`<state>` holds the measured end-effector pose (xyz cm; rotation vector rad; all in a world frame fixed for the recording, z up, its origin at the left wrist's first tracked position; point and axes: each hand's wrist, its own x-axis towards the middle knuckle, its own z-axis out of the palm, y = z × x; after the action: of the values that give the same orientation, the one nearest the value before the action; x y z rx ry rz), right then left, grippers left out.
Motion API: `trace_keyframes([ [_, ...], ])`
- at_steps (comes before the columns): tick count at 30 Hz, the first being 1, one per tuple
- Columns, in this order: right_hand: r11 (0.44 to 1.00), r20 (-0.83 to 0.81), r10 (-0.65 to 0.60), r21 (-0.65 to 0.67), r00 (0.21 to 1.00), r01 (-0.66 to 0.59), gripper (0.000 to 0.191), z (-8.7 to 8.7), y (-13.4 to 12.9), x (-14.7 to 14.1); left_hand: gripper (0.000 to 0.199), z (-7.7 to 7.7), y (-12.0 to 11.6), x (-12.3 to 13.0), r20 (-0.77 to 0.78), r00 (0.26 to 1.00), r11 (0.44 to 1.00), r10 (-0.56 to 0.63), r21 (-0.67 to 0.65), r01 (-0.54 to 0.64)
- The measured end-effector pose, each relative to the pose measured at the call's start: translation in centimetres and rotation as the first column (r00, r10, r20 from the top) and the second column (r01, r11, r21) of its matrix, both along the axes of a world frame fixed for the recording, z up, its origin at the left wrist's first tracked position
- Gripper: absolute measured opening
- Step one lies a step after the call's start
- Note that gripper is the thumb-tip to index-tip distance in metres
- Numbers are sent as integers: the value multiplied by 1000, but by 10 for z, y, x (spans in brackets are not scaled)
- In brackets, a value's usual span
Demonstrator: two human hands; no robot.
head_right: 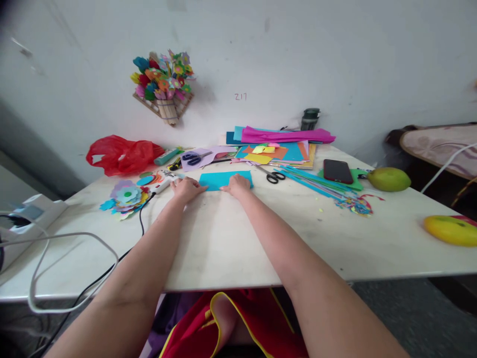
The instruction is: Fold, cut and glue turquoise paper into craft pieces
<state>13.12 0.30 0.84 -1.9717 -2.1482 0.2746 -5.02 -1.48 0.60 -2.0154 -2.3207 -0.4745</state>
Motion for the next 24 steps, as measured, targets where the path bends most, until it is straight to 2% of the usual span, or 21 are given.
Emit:
trace_keyframes([
  [12,1000,-15,3,4,1000,-3,48,-1,-1,1,39,-3,1,-15,-45,999,999,15,52,-13],
  [19,1000,-21,5,3,1000,-5,48,1,-2,1,41,-5,4,-16,-36,999,999,30,19,-30],
  [24,1000,-23,-7,-11,1000,7,49,-1,1,1,42,-1,3,-13,-50,997,999,52,4,-51],
])
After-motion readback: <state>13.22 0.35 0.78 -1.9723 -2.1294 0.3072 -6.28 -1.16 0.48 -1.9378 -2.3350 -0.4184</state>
